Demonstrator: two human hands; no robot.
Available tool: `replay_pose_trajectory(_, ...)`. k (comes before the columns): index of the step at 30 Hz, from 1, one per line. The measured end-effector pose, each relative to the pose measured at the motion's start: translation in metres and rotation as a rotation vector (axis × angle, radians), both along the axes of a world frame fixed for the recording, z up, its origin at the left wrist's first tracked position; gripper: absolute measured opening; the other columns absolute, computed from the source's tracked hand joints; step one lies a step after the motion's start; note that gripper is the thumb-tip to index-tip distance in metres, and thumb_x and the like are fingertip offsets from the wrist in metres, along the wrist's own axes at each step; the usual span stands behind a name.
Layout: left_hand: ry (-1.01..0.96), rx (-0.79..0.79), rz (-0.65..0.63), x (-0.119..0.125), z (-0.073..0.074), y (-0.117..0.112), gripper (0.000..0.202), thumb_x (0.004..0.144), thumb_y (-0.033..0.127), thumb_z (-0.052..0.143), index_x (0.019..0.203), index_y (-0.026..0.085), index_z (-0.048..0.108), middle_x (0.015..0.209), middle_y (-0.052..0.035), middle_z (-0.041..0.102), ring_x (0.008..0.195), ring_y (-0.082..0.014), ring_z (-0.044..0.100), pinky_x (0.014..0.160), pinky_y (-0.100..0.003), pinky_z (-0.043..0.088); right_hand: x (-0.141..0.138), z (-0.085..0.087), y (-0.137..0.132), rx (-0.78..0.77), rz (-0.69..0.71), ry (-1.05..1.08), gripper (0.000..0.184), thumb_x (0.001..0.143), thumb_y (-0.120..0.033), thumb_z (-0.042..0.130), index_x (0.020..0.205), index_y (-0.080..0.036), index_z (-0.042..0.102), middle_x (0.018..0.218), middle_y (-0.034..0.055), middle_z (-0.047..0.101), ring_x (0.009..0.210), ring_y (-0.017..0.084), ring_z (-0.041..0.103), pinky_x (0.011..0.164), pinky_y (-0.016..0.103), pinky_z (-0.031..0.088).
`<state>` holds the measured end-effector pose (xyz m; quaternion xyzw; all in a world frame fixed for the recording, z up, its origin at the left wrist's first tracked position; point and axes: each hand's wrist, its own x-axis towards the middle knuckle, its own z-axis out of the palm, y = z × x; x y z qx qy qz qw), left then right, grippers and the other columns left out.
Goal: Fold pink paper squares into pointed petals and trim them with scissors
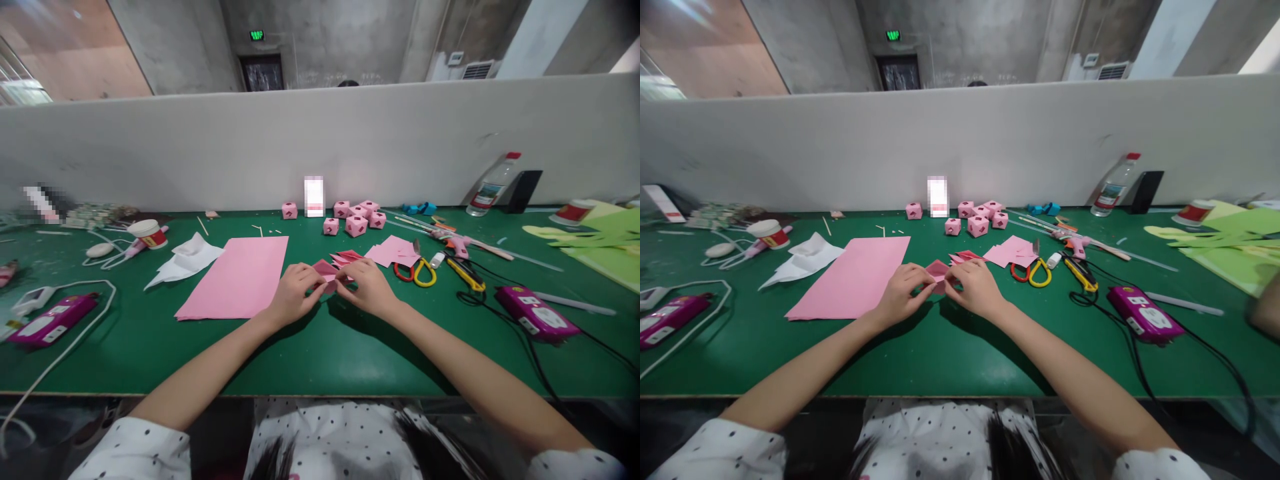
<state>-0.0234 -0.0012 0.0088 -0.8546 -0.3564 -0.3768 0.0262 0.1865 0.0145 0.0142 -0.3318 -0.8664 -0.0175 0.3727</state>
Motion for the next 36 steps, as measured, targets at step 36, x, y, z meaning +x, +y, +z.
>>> replay_pose_trajectory(36,0.045,-0.014,0.029,-0.004,-0.001,0.004,0.011,0.089,0.027,0.056,0.084,0.021,0.065,0.087,-0.0036,0.068,0.090,-0.0195,0.056,0.083,-0.036,0.041,-0.010,-0.011,-0.004,-0.004,0.063,-0.051,0.006,0.087,-0.020,0.057,0.089,-0.019,0.063,0.087,0.0060,0.071,0.084,0.021,0.062,0.079,0.035,0.042)
